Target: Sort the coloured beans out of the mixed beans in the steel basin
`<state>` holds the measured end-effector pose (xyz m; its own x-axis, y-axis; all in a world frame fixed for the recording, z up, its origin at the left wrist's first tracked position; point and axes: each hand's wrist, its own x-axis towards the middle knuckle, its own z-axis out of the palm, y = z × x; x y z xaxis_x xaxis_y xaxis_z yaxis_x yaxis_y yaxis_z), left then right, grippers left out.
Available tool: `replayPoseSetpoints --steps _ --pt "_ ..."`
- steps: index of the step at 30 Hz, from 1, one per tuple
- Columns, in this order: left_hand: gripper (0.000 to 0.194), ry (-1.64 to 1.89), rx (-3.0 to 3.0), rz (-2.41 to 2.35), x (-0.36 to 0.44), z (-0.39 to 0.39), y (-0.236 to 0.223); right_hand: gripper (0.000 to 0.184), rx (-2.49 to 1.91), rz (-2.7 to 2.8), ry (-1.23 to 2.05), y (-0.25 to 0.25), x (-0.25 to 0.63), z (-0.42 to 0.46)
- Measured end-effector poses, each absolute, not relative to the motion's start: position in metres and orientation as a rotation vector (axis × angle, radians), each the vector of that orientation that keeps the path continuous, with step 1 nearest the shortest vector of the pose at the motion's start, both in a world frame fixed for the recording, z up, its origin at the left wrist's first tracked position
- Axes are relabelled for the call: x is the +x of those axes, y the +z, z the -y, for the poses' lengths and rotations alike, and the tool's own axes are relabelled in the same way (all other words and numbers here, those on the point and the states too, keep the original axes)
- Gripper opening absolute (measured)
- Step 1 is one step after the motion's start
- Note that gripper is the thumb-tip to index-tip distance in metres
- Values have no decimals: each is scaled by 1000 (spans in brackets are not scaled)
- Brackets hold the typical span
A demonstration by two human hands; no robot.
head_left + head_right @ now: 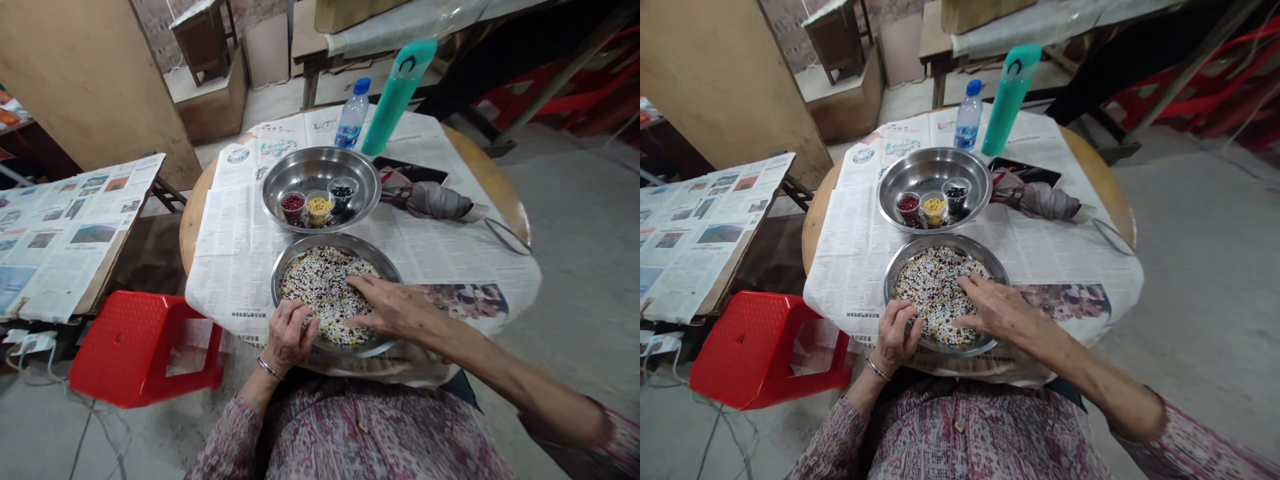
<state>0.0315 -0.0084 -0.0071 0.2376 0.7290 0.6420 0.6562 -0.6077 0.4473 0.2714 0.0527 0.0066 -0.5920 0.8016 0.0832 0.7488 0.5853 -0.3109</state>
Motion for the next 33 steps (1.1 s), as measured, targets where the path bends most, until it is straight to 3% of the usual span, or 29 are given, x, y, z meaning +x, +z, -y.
replayPoseSetpoints --steps 3,7,12,21,29,33 --pt "8 1312 2410 -1346 32 8 -7 52 -1247 2590 511 -2 262 -37" --pt "9 1295 2416 -1365 32 8 -7 28 -1169 2427 698 -9 232 -40" --pt "9 1264 2413 -1394 32 9 -6 21 -1073 2287 775 2 207 -70" --pt "12 1267 2362 -1398 33 10 -5 29 -1586 2456 211 15 248 -95" --pt "50 624 2308 -1827 47 -21 18 33 -1587 2447 337 -1 246 -80" --pt "34 373 2271 -1889 62 -47 14 40 -1544 2288 638 -3 230 -82"
